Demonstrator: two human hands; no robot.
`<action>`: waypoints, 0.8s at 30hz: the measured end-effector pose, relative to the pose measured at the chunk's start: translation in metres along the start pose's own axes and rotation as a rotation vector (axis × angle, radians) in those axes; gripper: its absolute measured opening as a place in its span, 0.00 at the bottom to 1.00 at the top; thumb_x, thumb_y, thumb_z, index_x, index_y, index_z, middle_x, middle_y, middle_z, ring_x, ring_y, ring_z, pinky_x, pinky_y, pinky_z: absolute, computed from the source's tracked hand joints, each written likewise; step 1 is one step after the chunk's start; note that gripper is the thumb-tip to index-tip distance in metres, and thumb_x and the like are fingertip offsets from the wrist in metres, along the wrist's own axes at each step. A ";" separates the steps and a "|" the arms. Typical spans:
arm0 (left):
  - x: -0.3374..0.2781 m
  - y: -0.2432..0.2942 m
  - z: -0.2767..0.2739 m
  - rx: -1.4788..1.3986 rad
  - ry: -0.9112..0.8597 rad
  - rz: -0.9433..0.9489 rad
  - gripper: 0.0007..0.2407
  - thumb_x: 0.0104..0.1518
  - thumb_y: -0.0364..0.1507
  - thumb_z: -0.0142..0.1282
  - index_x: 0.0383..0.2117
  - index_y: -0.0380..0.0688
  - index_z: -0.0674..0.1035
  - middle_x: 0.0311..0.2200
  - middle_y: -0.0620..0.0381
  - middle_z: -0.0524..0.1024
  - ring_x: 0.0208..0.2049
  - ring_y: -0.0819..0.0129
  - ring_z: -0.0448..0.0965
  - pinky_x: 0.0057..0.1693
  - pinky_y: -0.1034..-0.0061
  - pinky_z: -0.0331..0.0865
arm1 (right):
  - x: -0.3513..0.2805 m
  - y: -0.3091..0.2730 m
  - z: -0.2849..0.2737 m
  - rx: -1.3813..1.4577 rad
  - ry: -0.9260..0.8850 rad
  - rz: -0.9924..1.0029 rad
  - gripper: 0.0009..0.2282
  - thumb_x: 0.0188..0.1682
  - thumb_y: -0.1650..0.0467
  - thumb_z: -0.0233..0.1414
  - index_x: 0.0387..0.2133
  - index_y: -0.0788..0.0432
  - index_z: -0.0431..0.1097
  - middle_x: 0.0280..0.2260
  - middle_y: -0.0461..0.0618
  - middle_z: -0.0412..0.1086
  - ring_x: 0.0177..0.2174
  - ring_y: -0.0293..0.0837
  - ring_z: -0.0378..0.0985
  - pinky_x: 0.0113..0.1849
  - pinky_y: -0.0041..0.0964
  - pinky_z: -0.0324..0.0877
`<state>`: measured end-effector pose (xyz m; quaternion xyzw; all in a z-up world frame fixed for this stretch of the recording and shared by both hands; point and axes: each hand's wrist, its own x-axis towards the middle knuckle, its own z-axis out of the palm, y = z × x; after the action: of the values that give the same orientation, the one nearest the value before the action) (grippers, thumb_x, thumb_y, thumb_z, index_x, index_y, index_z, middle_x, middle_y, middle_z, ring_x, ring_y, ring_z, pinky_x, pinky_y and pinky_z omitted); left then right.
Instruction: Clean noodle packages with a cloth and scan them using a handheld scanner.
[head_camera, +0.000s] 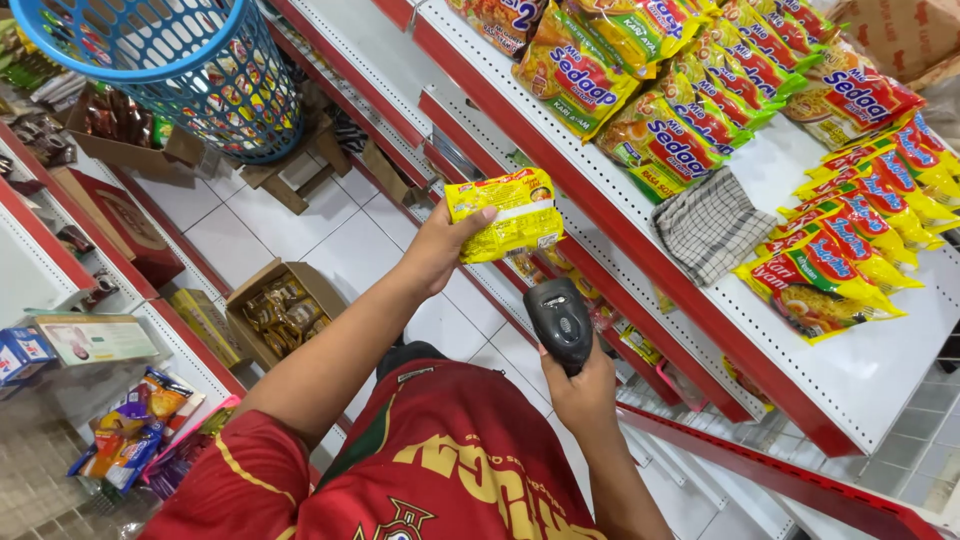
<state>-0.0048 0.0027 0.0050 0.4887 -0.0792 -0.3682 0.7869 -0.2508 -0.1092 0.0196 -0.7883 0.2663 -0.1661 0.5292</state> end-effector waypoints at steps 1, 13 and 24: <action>0.001 0.001 0.001 0.001 -0.002 0.002 0.21 0.58 0.30 0.61 0.57 0.39 0.69 0.52 0.51 0.77 0.52 0.64 0.80 0.57 0.66 0.76 | 0.000 -0.004 0.002 0.000 0.002 -0.003 0.13 0.46 0.71 0.60 0.42 0.63 0.71 0.27 0.51 0.76 0.27 0.40 0.77 0.32 0.35 0.71; -0.008 0.002 0.015 -0.060 0.011 -0.097 0.23 0.57 0.32 0.59 0.58 0.45 0.66 0.53 0.51 0.76 0.53 0.60 0.80 0.55 0.63 0.78 | -0.008 -0.002 -0.028 0.098 0.039 0.252 0.16 0.44 0.70 0.59 0.46 0.59 0.72 0.25 0.54 0.74 0.22 0.43 0.73 0.27 0.39 0.69; -0.026 -0.038 0.015 -0.116 -0.065 -0.296 0.21 0.60 0.38 0.54 0.57 0.43 0.72 0.51 0.51 0.78 0.49 0.64 0.81 0.53 0.65 0.77 | -0.037 0.055 -0.218 -0.824 0.874 -0.133 0.24 0.49 0.75 0.61 0.58 0.75 0.64 0.46 0.71 0.73 0.43 0.67 0.77 0.44 0.53 0.70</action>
<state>-0.0496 -0.0007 -0.0125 0.4367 -0.0102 -0.4996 0.7481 -0.4126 -0.2659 0.0538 -0.8023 0.4514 -0.3905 0.0104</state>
